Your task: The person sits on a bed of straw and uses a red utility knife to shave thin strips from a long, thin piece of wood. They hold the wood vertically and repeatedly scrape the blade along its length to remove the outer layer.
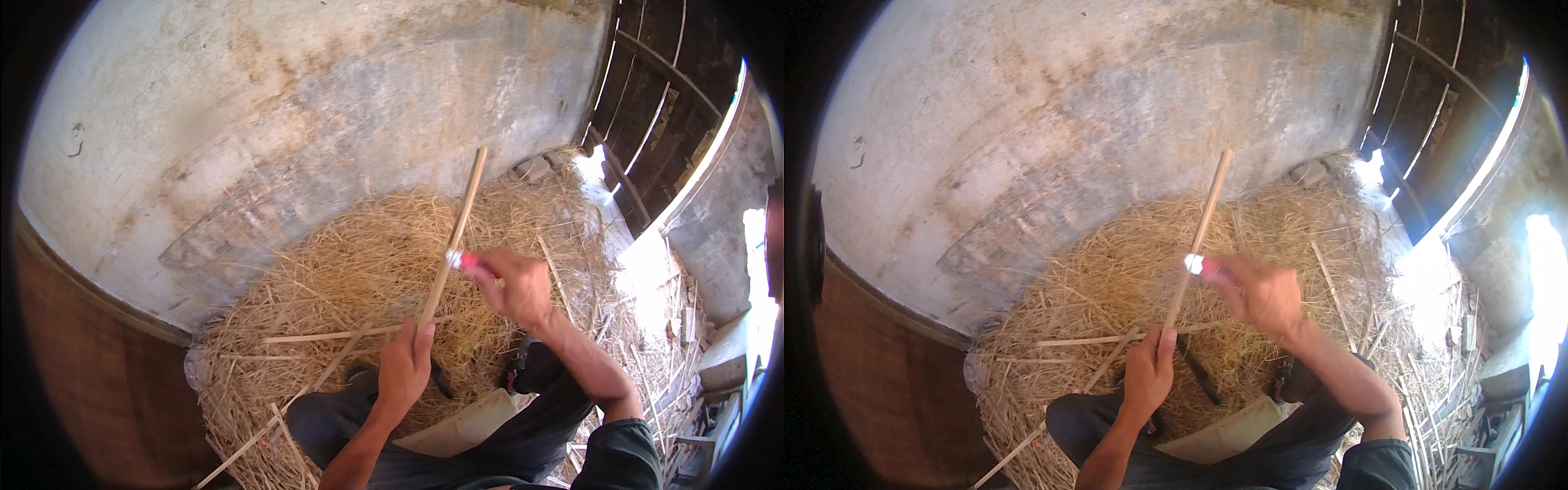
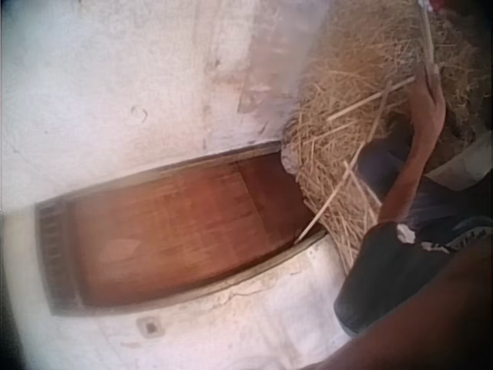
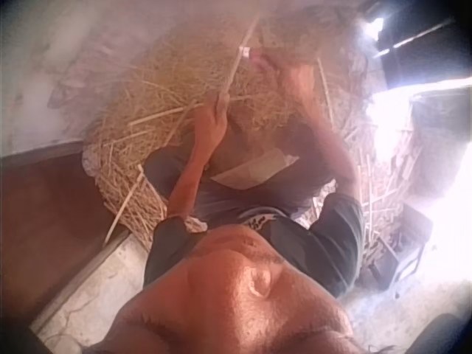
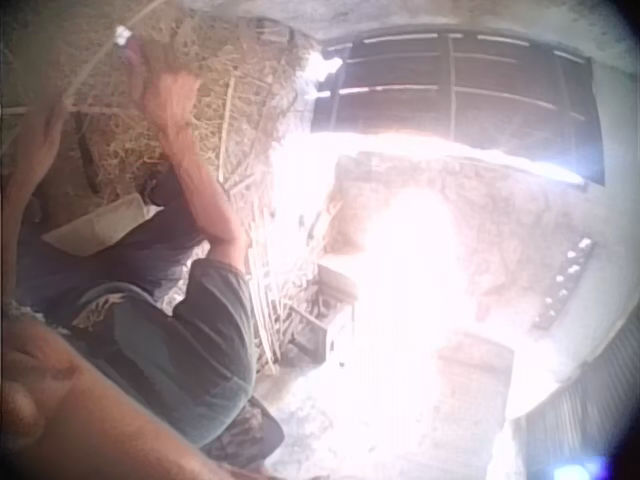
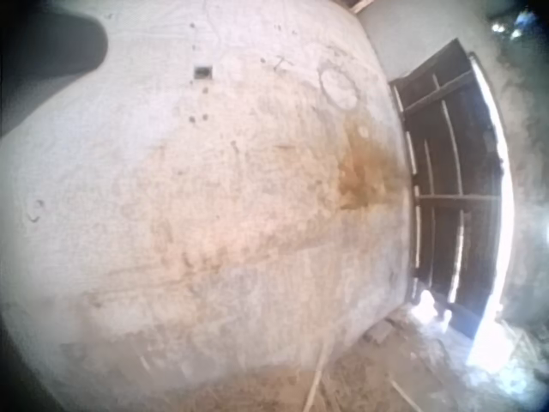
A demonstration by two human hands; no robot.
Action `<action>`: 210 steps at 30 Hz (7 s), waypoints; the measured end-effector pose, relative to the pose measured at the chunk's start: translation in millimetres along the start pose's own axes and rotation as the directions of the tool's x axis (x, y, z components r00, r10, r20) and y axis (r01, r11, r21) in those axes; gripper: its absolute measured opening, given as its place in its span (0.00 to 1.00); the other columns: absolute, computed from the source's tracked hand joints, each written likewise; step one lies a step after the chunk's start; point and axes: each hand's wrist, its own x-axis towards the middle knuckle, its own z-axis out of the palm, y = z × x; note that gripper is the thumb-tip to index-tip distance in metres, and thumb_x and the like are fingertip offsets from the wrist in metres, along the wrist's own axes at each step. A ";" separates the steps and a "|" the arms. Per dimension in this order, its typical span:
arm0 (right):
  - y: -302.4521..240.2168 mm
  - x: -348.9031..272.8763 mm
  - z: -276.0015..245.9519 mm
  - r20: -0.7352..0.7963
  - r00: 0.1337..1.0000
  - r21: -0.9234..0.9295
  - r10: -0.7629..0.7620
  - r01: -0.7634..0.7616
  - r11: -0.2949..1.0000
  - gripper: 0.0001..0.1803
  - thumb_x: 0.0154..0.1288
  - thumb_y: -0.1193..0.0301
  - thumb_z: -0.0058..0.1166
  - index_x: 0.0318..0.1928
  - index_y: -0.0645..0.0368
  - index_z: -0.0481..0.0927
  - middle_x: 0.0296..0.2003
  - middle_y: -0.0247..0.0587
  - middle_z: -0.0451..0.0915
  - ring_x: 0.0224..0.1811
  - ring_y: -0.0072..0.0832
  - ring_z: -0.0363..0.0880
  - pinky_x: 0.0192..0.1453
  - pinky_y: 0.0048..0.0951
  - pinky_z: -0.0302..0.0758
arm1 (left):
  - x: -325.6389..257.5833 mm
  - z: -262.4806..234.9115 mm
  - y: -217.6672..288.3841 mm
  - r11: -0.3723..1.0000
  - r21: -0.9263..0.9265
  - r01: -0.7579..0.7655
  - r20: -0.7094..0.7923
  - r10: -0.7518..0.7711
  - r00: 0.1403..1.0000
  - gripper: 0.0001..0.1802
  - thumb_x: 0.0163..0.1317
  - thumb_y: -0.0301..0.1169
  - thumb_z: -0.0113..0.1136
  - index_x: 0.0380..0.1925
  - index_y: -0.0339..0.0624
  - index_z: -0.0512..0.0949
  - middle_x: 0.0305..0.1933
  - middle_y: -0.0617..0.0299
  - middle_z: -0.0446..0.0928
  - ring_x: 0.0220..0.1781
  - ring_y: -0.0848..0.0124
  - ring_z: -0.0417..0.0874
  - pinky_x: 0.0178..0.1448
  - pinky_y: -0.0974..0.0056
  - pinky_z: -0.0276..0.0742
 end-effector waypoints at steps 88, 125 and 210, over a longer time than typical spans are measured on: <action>21.2 6.5 14.6 0.011 0.993 0.088 0.115 -0.116 0.989 0.13 0.78 0.58 0.63 0.50 0.51 0.92 0.32 0.40 0.90 0.22 0.32 0.85 0.25 0.34 0.81 | -1.9 13.9 -21.5 0.991 0.131 -0.042 0.087 0.031 0.996 0.28 0.89 0.48 0.40 0.42 0.33 0.77 0.20 0.45 0.70 0.22 0.46 0.75 0.31 0.46 0.69; 35.0 15.6 -24.0 0.276 0.784 0.741 0.555 -0.542 0.397 0.18 0.84 0.57 0.55 0.57 0.60 0.82 0.30 0.32 0.86 0.19 0.09 0.62 0.22 0.20 0.56 | 4.7 24.5 -20.6 0.984 -0.089 -0.154 0.084 0.161 0.983 0.17 0.78 0.42 0.64 0.47 0.36 0.79 0.22 0.48 0.78 0.20 0.57 0.80 0.27 0.54 0.71; 103.4 32.5 -43.2 -0.252 0.881 0.027 0.400 -0.406 0.913 0.19 0.80 0.53 0.61 0.54 0.53 0.92 0.32 0.44 0.91 0.19 0.24 0.79 0.20 0.29 0.71 | -18.5 8.8 -8.9 0.986 -0.099 -0.131 0.113 0.142 0.983 0.20 0.80 0.45 0.62 0.41 0.35 0.78 0.17 0.52 0.72 0.17 0.61 0.73 0.25 0.54 0.68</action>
